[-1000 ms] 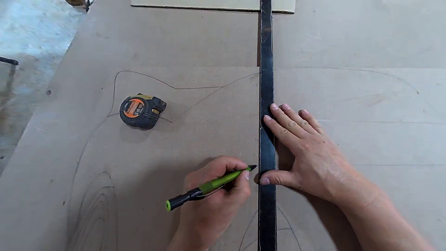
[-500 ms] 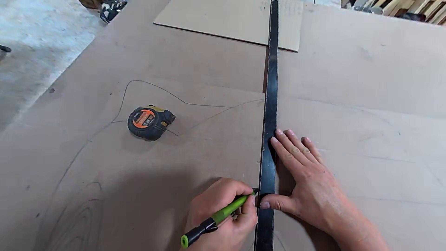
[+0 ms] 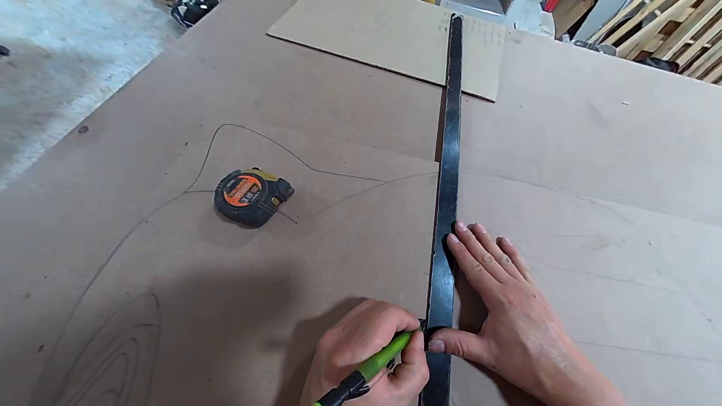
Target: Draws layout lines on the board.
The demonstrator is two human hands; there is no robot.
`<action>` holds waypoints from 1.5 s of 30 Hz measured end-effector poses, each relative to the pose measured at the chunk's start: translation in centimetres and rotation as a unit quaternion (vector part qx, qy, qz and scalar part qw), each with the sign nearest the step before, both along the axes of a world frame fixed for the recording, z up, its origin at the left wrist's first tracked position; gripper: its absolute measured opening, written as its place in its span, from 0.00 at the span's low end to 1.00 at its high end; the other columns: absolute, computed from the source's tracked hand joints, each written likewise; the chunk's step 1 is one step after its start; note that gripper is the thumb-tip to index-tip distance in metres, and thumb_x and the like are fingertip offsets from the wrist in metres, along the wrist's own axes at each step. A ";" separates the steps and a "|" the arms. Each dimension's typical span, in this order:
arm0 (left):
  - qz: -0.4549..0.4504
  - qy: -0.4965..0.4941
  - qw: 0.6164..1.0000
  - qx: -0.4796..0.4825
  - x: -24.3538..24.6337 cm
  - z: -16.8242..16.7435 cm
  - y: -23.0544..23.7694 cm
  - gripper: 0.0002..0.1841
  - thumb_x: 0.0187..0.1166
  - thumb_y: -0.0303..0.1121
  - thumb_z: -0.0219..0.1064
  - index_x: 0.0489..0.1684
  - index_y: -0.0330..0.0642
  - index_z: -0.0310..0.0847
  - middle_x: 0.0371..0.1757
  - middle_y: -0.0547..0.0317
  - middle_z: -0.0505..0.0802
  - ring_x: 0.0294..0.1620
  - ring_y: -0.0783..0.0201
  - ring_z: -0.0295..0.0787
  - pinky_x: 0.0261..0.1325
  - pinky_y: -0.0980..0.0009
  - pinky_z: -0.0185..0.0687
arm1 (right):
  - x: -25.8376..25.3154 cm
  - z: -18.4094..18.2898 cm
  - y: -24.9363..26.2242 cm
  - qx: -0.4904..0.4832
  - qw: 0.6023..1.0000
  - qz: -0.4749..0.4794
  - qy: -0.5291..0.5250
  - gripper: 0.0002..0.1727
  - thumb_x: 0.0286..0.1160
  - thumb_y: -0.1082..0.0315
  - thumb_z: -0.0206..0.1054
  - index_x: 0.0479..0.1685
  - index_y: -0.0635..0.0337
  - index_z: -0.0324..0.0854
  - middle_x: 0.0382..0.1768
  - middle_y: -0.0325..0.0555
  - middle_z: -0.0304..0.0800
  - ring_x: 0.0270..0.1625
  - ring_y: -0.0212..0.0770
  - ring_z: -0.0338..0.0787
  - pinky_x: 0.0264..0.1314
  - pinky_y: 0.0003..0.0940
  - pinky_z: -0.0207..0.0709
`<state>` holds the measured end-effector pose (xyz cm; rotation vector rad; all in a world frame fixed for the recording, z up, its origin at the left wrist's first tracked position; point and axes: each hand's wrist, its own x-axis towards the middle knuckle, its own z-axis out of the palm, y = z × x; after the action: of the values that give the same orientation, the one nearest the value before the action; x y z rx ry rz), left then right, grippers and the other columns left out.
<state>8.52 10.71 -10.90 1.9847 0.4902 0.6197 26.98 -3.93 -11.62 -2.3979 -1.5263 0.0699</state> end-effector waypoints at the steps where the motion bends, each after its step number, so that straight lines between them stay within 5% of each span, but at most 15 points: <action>1: -0.001 -0.001 1.000 -0.001 0.0 0.0 0.0 0.03 0.70 0.30 0.75 0.35 0.42 0.91 0.32 0.63 0.93 0.31 0.77 0.87 0.31 0.83 0.84 | 0.0 0.0 0.0 0.002 1.000 0.001 0.001 0.70 0.46 0.06 0.56 0.93 0.46 0.63 0.94 0.33 0.58 0.96 0.40 0.53 0.97 0.60 0.46; 13: 0.018 0.023 0.999 -0.021 0.4 0.5 0.1 0.04 0.72 0.31 0.74 0.38 0.43 0.91 0.31 0.65 0.93 0.28 0.79 0.87 0.29 0.83 0.84 | -0.1 -0.3 0.1 0.010 1.000 -0.001 -0.004 0.71 0.45 0.05 0.54 0.92 0.46 0.64 0.94 0.35 0.59 0.96 0.42 0.54 0.97 0.62 0.47; 18: 0.075 0.050 0.995 0.032 5.0 0.6 1.4 0.05 0.73 0.40 0.70 0.36 0.53 0.91 0.24 0.78 0.89 0.22 0.85 0.82 0.23 0.85 0.80 | 0.0 -0.3 0.1 0.012 1.000 -0.002 -0.004 0.71 0.46 0.05 0.53 0.92 0.46 0.65 0.93 0.36 0.60 0.95 0.41 0.54 0.97 0.61 0.47; 24: 0.087 0.111 0.990 0.000 11.9 1.8 4.9 0.02 0.79 0.38 0.73 0.39 0.54 0.90 0.24 0.72 0.90 0.20 0.76 0.83 0.23 0.75 0.81 | -0.1 -0.3 0.1 0.006 1.000 -0.014 0.001 0.71 0.45 0.04 0.52 0.92 0.44 0.65 0.93 0.34 0.59 0.96 0.41 0.53 0.97 0.60 0.45; 36: 0.091 0.073 0.991 -0.064 14.3 1.1 6.3 0.02 0.81 0.37 0.73 0.41 0.53 0.91 0.32 0.71 0.96 0.28 0.73 0.92 0.32 0.73 0.92 | -0.2 -0.1 0.1 -0.008 1.000 -0.019 0.008 0.71 0.45 0.05 0.52 0.93 0.43 0.62 0.95 0.31 0.55 0.97 0.37 0.49 0.99 0.56 0.42; 40: 0.093 -0.026 0.989 -0.110 13.6 1.1 6.2 0.08 0.87 0.36 0.66 0.52 0.45 0.89 0.38 0.63 0.97 0.31 0.67 0.95 0.33 0.71 0.94 | -0.3 0.1 0.2 -0.011 1.000 -0.022 0.016 0.69 0.47 0.05 0.52 0.93 0.42 0.62 0.95 0.30 0.55 0.97 0.36 0.49 0.99 0.55 0.42; 45: 0.051 -0.002 0.995 0.084 13.0 0.3 5.9 0.17 0.92 0.40 0.53 0.67 0.48 0.85 0.51 0.66 0.97 0.48 0.71 0.95 0.52 0.66 0.94 | -0.6 0.2 -0.5 0.009 0.997 -0.054 0.049 0.60 0.64 0.14 0.52 0.93 0.46 0.63 0.94 0.31 0.56 0.97 0.34 0.49 0.99 0.54 0.42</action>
<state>21.47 16.61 -10.62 2.1264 0.5560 0.7487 26.37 -4.42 -11.44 -2.4198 -1.3474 0.1463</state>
